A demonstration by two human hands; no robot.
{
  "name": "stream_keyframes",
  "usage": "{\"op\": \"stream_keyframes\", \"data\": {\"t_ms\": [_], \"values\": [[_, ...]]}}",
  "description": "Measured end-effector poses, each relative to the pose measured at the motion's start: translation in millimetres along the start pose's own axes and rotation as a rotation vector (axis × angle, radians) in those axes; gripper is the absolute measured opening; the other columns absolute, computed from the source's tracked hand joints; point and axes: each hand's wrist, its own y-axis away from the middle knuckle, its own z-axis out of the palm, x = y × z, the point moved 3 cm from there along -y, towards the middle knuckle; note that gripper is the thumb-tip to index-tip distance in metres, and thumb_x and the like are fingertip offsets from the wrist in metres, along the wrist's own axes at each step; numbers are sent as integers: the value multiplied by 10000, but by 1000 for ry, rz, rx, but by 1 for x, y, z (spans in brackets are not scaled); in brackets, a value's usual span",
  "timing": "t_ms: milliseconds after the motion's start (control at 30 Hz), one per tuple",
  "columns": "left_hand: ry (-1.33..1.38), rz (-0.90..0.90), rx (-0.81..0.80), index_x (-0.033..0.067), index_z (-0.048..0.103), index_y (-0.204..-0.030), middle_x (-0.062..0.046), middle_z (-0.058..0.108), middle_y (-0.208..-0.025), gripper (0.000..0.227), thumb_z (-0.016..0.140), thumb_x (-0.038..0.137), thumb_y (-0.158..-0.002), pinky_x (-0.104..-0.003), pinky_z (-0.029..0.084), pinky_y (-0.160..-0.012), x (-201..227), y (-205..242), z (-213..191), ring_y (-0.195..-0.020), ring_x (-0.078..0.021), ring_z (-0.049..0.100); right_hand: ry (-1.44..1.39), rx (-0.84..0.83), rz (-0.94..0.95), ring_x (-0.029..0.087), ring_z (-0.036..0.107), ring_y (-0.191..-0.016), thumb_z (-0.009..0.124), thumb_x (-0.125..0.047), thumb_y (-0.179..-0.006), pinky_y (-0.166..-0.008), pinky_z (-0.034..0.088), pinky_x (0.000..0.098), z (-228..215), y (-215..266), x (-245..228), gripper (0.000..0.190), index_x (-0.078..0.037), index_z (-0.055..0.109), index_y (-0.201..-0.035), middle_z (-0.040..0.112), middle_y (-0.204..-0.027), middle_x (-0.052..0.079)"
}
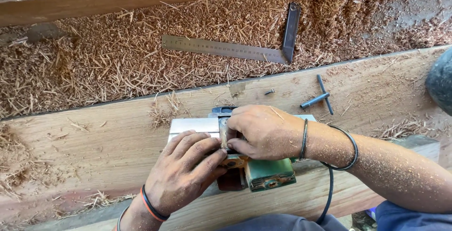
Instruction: Adjusting and measuring the blades of an electric hand planer using a ruler and a T-handle wrench.
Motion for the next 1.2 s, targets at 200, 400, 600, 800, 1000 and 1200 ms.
{"op": "stream_keyframes", "data": {"t_ms": [200, 400, 600, 800, 1000, 1200], "values": [[36, -19, 27, 91, 678, -1155, -86, 637, -1223, 413, 815, 279, -813, -468, 491, -1002, -3, -1, -10, -1155, -303, 614, -52, -2, 1, 356, 685, -903, 705, -249, -836, -794, 537, 467, 0, 2, 2, 174, -77, 719, -858, 705, -901, 143], [17, -67, 69, 101, 667, -1134, -90, 633, -1216, 439, 840, 322, -797, -474, 511, -963, -11, 3, -17, -1120, -321, 619, -80, 2, 3, 341, 692, -899, 718, -238, -828, -795, 541, 454, -3, 3, 2, 165, -79, 727, -869, 708, -896, 138], [42, -115, 62, 101, 643, -1162, -88, 630, -1225, 495, 844, 348, -782, -469, 521, -932, -15, 10, -14, -1096, -333, 621, -86, 25, 3, 330, 694, -889, 726, -239, -834, -787, 544, 441, -4, 8, -1, 166, -79, 725, -878, 705, -893, 131], [51, -133, 75, 105, 635, -1187, -91, 629, -1232, 520, 842, 363, -785, -468, 523, -928, -18, 12, -16, -1090, -338, 624, 55, 233, -183, 318, 666, -954, 747, -203, -842, -821, 516, 446, -5, 34, -13, 180, -122, 726, -1001, 675, -968, 94], [51, -132, 67, 111, 641, -1177, -89, 639, -1227, 497, 837, 354, -790, -465, 524, -939, -19, 7, -16, -1098, -339, 631, 114, 296, -327, 291, 649, -1035, 742, -168, -840, -874, 508, 436, 3, 48, -12, 280, -152, 726, -1119, 655, -1093, 58], [54, -122, 65, 114, 645, -1166, -95, 642, -1235, 471, 831, 351, -804, -465, 522, -949, -21, 8, -15, -1102, -336, 635, 104, 344, -326, 265, 655, -1021, 757, -150, -860, -843, 519, 404, 8, 52, -9, 262, -148, 725, -1120, 673, -1095, 37]]}}
